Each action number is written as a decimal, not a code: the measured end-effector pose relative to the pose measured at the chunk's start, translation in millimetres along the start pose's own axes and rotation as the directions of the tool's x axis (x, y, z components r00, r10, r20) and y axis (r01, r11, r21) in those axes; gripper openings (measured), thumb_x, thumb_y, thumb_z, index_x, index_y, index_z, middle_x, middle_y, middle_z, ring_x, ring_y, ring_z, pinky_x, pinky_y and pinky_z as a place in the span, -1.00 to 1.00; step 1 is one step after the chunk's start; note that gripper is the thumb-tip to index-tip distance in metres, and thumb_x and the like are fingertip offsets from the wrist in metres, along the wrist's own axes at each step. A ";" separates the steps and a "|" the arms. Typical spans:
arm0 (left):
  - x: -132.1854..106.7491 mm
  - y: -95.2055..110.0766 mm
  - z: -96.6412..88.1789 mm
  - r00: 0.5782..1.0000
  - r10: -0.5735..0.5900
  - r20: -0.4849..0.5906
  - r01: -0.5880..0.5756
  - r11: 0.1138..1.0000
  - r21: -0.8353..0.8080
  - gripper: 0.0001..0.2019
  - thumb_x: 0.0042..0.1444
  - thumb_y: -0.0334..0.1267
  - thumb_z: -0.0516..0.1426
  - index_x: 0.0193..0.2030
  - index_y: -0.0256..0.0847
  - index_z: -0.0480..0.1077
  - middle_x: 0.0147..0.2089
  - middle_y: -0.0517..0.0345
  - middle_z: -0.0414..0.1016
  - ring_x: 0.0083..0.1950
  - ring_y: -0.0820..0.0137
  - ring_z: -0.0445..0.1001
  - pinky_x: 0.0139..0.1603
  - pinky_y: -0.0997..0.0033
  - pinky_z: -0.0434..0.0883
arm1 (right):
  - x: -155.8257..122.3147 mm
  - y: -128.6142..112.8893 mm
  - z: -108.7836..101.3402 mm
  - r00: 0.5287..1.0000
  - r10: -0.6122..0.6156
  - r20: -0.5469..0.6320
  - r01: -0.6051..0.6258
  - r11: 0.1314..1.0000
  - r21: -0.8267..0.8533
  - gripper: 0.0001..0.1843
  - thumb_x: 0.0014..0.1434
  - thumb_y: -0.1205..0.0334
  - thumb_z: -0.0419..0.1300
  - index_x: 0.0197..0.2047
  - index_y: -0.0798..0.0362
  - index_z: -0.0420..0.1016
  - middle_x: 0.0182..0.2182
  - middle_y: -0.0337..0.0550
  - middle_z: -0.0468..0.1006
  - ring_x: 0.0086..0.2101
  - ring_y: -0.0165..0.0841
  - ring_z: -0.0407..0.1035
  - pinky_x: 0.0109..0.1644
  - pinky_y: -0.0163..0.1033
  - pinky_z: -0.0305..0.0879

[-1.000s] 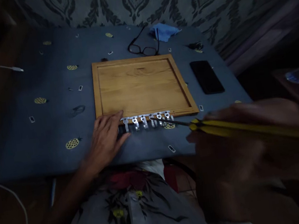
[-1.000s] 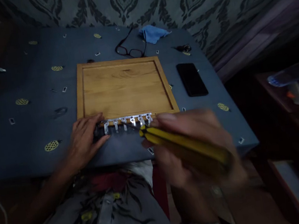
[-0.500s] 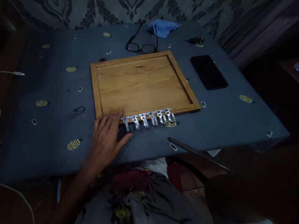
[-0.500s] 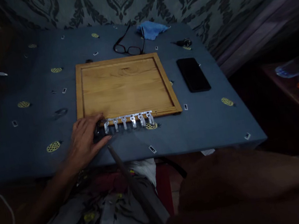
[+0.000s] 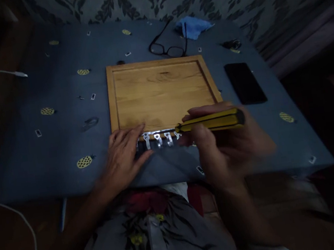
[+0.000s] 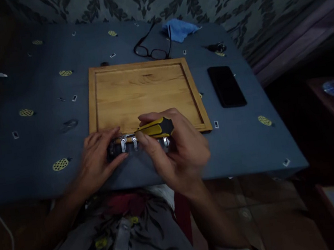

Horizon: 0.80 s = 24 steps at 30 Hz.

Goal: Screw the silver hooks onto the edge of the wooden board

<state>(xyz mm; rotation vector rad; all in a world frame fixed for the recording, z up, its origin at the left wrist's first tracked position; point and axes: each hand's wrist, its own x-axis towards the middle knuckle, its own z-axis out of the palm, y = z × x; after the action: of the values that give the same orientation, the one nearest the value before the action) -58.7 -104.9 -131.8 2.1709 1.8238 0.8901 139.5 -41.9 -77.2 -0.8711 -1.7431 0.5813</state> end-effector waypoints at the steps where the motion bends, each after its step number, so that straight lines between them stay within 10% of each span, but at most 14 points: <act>1: 0.5 0.6 -0.6 1.000 -0.004 0.002 0.004 1.000 -0.006 -0.49 0.43 -0.02 0.16 0.40 -0.18 0.29 0.19 -0.02 0.62 0.22 0.11 0.50 0.29 0.07 0.33 | 0.9 4.0 5.5 1.000 -0.010 -0.019 0.010 1.000 0.022 -0.85 0.38 0.07 0.30 -0.05 -0.10 0.59 -0.24 -0.22 0.65 -0.29 -0.30 0.62 -0.19 -0.11 0.55; 24: 3.5 5.3 -4.7 0.999 -0.011 0.048 0.011 1.000 -0.005 -0.46 0.39 -0.11 0.24 0.41 -0.20 0.23 0.24 -0.05 0.61 0.24 0.09 0.50 0.33 0.02 0.34 | 6.9 19.0 20.0 0.993 0.030 0.114 -0.035 0.999 0.041 -0.94 0.37 0.19 0.31 -0.10 -0.07 0.58 -0.23 -0.23 0.65 -0.25 -0.30 0.63 -0.12 -0.11 0.55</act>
<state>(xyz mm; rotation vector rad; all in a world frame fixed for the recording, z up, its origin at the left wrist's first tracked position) -56.5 -103.9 -124.2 2.1575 1.8075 0.8326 124.6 -24.2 -93.7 -0.8518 -1.8147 0.6992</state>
